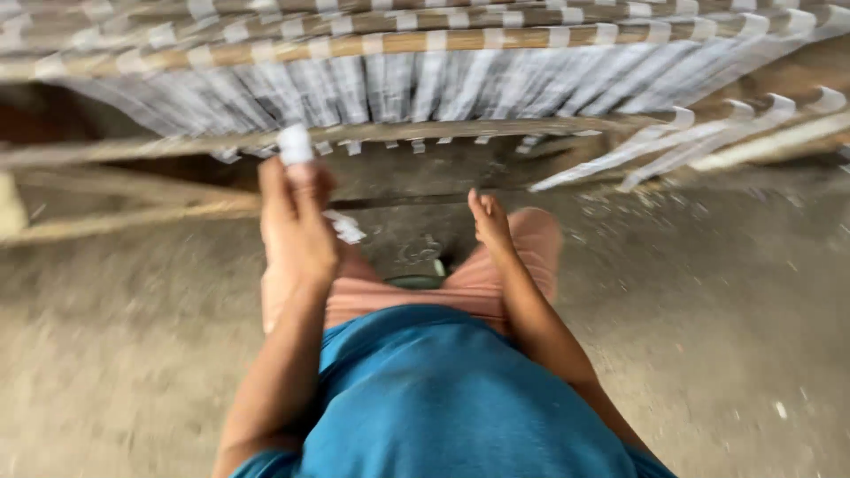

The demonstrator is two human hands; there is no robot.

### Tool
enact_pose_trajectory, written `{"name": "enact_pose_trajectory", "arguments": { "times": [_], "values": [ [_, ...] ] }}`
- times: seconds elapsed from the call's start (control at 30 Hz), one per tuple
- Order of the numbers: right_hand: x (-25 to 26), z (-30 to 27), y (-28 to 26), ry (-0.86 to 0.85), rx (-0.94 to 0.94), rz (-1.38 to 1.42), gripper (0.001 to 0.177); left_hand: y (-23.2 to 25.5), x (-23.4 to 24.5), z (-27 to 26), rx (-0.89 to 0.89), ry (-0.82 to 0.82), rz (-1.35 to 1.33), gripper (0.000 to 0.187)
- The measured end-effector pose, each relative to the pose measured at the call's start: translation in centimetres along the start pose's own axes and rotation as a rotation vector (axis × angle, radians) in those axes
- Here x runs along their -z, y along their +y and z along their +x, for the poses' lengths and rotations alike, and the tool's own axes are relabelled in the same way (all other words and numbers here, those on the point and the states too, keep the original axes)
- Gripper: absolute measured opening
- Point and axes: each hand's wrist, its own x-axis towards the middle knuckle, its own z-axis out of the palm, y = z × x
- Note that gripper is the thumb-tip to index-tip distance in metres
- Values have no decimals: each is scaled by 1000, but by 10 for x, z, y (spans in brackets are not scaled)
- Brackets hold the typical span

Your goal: Tying individual white threads onto a horizontal wooden pole of a frame, likely for candle wick preparation.

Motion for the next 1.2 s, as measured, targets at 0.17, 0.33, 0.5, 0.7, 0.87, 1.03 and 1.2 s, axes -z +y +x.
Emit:
{"name": "enact_pose_trajectory", "arguments": {
  "times": [0.17, 0.33, 0.5, 0.7, 0.87, 1.03, 1.2],
  "values": [
    [-101, -70, -142, -459, 201, -131, 14, -43, -48, 9, -181, 143, -455, 24],
    [-147, -113, -272, -502, 637, 220, 17, -47, -58, 13, -293, 153, -563, 24],
    [-169, -112, -282, -512, 696, 248, 8, -37, -53, 11, -321, 149, -553, 22],
    [-152, -109, -279, -525, 635, 305, 18, -40, -49, 10, -330, 141, -551, 25],
    [-145, -97, -276, -580, 608, 442, 21, -35, -45, 10, -342, 147, -538, 24],
    [-152, -117, -293, -646, 572, 277, 9, -35, -50, 9, -340, 154, -511, 17],
    [-154, -100, -268, -624, 478, 430, 8, -34, -45, 9, -360, 152, -480, 17]
  ]
}}
